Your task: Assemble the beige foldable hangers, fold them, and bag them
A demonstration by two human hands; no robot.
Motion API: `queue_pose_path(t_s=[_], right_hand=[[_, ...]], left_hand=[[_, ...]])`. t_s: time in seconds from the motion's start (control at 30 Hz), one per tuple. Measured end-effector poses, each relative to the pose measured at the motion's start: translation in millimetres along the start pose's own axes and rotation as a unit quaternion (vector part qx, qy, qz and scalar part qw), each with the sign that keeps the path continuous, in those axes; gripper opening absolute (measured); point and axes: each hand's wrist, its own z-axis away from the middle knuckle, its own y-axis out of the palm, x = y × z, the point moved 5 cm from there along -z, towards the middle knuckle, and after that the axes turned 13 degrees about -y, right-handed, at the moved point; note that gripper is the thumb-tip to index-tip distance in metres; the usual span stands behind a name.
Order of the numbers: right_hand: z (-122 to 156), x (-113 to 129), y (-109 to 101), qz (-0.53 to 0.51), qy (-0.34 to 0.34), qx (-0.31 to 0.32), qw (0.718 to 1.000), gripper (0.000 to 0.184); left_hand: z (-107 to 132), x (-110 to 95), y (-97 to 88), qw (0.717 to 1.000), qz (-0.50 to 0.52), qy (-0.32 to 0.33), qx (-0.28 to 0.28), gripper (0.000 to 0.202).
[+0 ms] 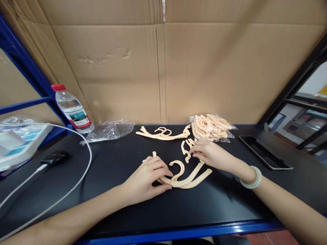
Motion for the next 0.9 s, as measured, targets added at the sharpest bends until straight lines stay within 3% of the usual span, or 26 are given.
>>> queue_pose_path(t_s=[0.33,0.9], right_hand=[[-1.5,0.1,10.4,0.013,-0.036,0.021,0.999,0.024],[-4.2,0.6,21.0,-0.017,-0.071,-0.008,0.997,0.018]], left_hand=[[0.0,-0.3,3.4,1.000,0.010,-0.006,-0.017,0.018],[2.3,-0.8,1.5,0.999,0.005,0.001,-0.038,0.013]])
